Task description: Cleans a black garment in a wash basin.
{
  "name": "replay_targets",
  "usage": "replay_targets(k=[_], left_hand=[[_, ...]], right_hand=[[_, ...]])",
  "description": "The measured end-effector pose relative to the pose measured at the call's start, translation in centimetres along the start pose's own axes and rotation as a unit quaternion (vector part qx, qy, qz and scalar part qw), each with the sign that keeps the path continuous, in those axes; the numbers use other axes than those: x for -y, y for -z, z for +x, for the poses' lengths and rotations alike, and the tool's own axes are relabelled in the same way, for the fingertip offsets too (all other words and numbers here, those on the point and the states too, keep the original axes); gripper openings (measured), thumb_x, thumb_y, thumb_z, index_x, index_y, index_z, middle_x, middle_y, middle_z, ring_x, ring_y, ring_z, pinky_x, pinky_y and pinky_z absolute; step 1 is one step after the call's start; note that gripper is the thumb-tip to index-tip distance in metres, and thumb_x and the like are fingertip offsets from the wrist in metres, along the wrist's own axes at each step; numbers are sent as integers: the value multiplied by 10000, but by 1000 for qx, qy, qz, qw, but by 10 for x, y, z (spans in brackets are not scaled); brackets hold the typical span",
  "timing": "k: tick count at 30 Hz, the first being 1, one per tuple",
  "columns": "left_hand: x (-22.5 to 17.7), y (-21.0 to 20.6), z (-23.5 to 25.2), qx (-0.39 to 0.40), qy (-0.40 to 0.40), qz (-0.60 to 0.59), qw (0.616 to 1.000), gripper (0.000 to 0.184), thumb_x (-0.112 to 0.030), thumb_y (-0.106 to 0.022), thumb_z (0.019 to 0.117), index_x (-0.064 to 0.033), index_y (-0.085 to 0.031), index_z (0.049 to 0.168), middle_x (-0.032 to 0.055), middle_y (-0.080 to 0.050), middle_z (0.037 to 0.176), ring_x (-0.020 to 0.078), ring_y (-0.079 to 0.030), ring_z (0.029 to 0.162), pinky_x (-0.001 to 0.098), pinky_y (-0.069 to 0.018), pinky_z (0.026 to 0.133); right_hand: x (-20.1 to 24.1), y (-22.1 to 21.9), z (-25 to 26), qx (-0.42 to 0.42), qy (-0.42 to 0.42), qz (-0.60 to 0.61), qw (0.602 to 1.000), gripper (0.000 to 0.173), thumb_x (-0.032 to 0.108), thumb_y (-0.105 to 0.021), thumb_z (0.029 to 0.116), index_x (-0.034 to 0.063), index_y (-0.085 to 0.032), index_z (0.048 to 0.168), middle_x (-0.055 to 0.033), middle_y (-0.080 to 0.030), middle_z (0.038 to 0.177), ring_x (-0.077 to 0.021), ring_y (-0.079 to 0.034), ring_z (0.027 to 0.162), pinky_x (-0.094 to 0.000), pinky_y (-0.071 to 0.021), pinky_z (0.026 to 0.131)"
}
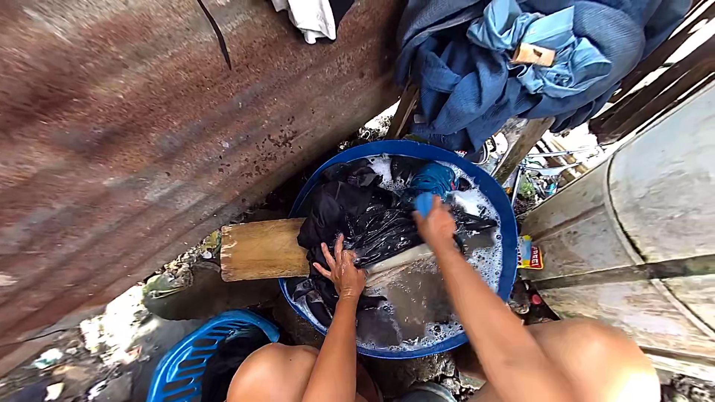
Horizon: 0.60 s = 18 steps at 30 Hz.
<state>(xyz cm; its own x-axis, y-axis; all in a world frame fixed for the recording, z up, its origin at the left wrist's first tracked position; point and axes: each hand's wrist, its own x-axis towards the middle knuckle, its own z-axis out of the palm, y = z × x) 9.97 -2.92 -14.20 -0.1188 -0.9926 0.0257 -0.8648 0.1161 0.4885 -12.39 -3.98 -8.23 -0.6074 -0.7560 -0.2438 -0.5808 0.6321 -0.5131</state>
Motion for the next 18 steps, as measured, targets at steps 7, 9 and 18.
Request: replay_targets(k=[7, 9, 18], left_hand=[[7, -3, -3, -21, -20, -16, 999, 317, -85, -652, 861, 50, -696, 1145, 185, -386, 1617, 504, -92, 1548, 782, 40, 1139], [4, 0, -1, -4, -23, -27, 999, 161, 8, -698, 780, 38, -696, 939, 171, -338, 1645, 504, -59, 1551, 796, 43, 1121], [3, -3, -4, 18, 3, 56, 998, 521, -191, -523, 1003, 36, -504, 1472, 214, -320, 1642, 484, -56, 1559, 772, 46, 1143]], right_hand=[[61, -37, -66, 136, 216, -58, 965, 649, 369, -660, 995, 135, -448, 1562, -293, -540, 1445, -498, -563, 1287, -656, -507, 962], [22, -9, -22, 71, 124, -38, 989, 686, 389, -667, 991, 90, -431, 1561, -329, -520, 1446, -529, -560, 1274, -685, -499, 955], [72, -60, -99, 156, 235, -18, 959, 630, 363, -643, 1006, 122, -447, 1555, -299, -547, 1425, -495, -551, 1286, -647, -480, 982]])
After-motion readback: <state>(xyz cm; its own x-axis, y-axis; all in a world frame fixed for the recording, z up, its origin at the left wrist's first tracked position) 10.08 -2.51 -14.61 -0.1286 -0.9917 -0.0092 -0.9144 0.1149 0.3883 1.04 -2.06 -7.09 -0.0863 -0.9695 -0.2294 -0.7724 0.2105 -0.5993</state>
